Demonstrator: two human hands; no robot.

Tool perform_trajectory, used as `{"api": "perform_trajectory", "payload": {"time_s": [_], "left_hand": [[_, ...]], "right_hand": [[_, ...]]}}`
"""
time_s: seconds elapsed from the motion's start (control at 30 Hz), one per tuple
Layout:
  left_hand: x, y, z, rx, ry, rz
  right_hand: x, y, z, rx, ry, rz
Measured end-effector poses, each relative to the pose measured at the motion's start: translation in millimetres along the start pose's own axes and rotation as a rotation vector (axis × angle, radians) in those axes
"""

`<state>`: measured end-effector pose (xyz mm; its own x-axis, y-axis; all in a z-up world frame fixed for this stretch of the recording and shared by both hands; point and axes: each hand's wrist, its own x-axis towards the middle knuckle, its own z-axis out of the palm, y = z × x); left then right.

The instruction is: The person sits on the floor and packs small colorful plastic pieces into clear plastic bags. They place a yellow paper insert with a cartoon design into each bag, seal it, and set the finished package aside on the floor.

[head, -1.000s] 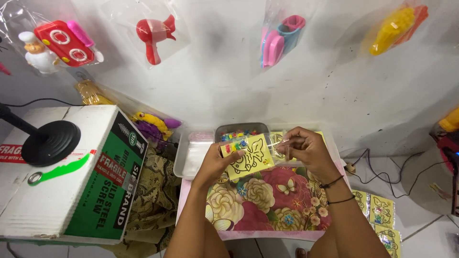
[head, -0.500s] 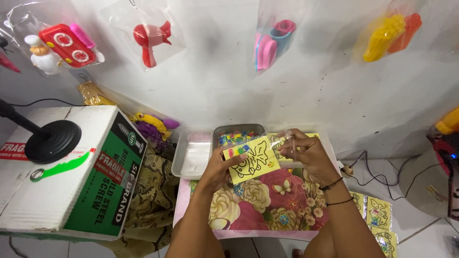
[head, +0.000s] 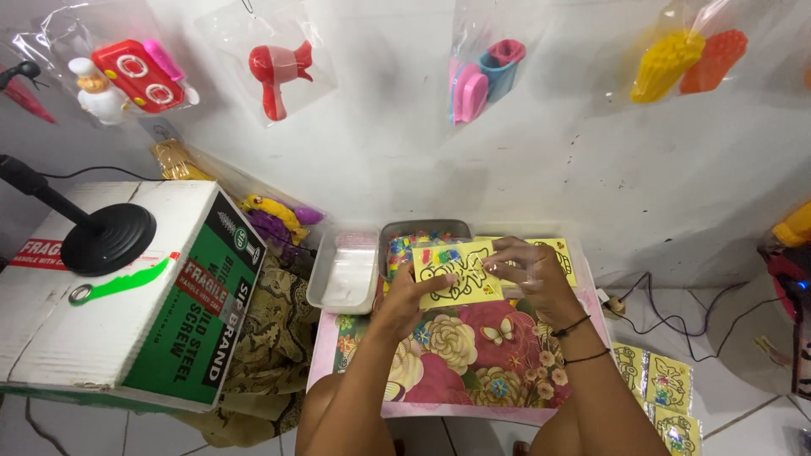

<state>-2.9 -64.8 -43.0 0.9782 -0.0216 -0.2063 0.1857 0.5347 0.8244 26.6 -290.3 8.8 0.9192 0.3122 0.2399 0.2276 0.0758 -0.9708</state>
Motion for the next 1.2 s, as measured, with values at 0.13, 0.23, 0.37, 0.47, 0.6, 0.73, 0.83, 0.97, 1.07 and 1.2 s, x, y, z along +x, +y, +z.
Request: {"api": "perform_trajectory", "payload": {"time_s": [0.13,0.23,0.37,0.47,0.6,0.73,0.83,0.97,1.07,1.2], "left_hand": [[11,-5,-2,0.052,-0.016,-0.041],[12,-6,0,0.089,-0.025,-0.057],[3,3,7,0.084,-0.024,-0.023],[8,-2,-1,0.114,-0.015,-0.005],[-1,12,1,0.159,0.045,0.014],[-3,13,-2,0.180,0.090,0.006],[0,10,-6,0.189,0.112,0.002],[-1,15,-7,0.207,0.149,-0.027],[-6,18,-8,0.213,0.159,-0.033],[-11,25,-6,0.222,0.160,-0.036]], "right_hand": [[-3,-1,0,0.026,0.031,-0.002],[-4,-12,1,-0.006,0.014,0.006],[-4,-14,3,0.013,-0.006,-0.009],[-3,-11,5,0.037,0.021,0.001],[2,17,-3,0.112,0.111,0.071],[2,22,-1,0.076,0.159,0.125],[3,21,3,0.093,0.164,0.175],[4,22,5,0.139,0.139,0.184],[4,16,8,0.141,0.112,0.184],[5,18,9,0.108,0.044,0.181]]}}
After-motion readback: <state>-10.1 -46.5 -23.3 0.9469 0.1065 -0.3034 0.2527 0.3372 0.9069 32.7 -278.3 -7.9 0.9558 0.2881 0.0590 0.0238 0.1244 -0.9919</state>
